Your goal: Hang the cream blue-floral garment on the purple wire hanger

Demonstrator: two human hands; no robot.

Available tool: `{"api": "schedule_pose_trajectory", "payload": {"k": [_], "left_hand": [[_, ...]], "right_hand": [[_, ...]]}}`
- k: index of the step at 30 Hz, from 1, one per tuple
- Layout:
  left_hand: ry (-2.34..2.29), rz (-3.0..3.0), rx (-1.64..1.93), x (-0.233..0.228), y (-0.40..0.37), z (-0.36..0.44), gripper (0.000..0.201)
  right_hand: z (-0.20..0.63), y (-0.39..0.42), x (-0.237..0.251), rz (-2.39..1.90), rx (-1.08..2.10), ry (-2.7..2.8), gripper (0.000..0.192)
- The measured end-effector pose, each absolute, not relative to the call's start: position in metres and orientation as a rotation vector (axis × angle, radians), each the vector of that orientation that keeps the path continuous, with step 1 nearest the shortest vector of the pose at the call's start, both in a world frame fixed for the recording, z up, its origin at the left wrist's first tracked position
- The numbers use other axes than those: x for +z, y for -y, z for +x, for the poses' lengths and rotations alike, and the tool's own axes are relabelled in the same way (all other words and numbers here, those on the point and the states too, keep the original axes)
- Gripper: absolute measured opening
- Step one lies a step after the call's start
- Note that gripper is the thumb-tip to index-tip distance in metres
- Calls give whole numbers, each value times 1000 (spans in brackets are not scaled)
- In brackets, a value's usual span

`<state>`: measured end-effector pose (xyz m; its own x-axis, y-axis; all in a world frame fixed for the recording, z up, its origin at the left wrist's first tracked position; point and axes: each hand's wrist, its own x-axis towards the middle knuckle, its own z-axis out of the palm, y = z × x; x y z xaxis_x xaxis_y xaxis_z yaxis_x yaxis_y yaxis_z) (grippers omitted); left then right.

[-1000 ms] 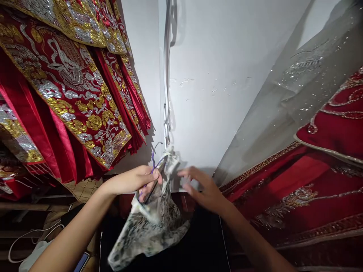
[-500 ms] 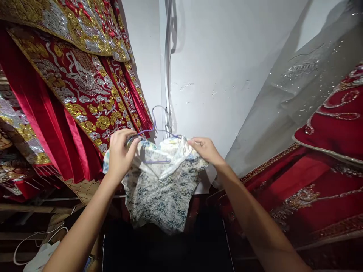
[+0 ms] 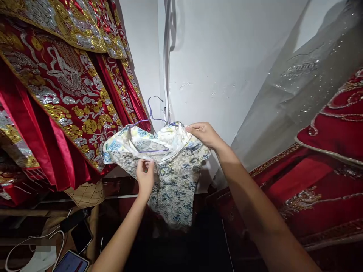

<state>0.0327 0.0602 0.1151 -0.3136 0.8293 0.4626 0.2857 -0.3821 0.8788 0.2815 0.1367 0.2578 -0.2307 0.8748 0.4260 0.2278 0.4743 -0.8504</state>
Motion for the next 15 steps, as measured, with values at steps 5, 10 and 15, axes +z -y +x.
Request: {"api": "schedule_pose_trajectory", "payload": {"k": [5,10,15], "left_hand": [[-1200,1341,1758,117,-56,33,39],[-1097,1207,1640,98,-42,39,46],[-1030,921,1625,75,-28,43,39]], "right_hand": [[302,-138,238,-1028,734,1603,39],[315,-112,194,-1065,645,1529,36],[287,-63,126,-1212,120,975,47]]}}
